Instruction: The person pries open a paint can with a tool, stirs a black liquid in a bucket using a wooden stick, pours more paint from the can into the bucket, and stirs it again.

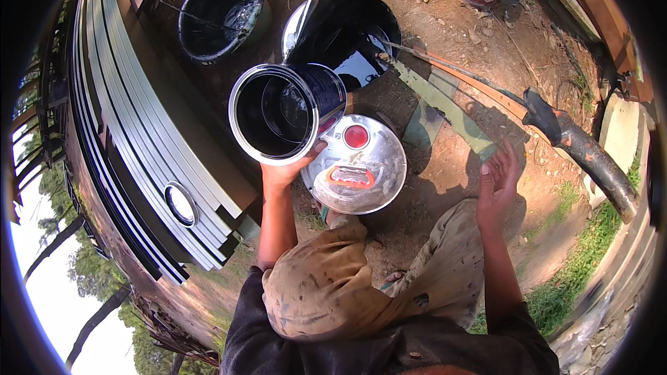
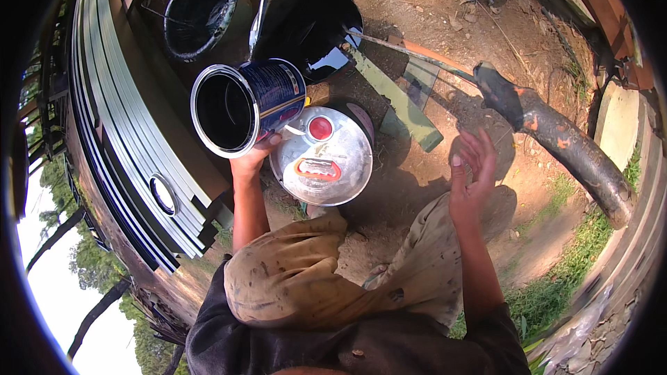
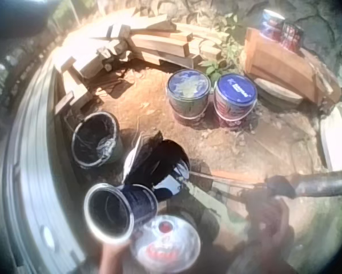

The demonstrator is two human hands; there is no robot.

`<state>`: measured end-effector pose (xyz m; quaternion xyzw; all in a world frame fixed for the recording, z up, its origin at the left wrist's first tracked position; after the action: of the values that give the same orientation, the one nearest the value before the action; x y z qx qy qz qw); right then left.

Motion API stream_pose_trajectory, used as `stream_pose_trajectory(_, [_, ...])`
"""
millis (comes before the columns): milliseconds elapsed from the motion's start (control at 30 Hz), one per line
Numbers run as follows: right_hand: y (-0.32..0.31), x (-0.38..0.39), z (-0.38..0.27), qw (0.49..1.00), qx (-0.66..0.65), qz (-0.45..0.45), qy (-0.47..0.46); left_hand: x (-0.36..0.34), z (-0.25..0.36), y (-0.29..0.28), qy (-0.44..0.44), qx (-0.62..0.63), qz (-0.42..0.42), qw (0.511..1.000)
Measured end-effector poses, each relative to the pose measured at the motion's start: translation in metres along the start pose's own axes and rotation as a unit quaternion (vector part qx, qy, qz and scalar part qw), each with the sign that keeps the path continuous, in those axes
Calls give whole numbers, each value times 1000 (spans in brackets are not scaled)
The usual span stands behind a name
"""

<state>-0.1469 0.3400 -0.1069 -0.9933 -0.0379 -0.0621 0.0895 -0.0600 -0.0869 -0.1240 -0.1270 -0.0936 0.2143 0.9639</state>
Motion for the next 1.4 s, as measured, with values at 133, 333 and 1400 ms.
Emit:
stream_pose_trajectory(133, [-2, -55, -99, 930, -292, 47, -217, -5, 8, 5, 23, 14, 34, 999])
stream_pose_trajectory(333, [4, -87, -199, 870, -447, -73, -195, -13, 13, 5, 59, -65, 65, 994])
stream_pose_trajectory(1400, [-6, -57, -257, 835, -446, -151, -285, -19, 11, 7, 56, -80, 62, 993])
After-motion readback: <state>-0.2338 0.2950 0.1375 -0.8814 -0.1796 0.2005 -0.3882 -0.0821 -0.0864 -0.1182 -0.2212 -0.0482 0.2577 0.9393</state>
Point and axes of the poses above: each hand's wrist, its own x-axis away from the middle knuckle, its own y-axis out of the palm, z = x × y, the point moved 5 cm from there along -x, towards the middle knuckle, and after that the axes turned 13 degrees about -x, right-handed, at the moved point
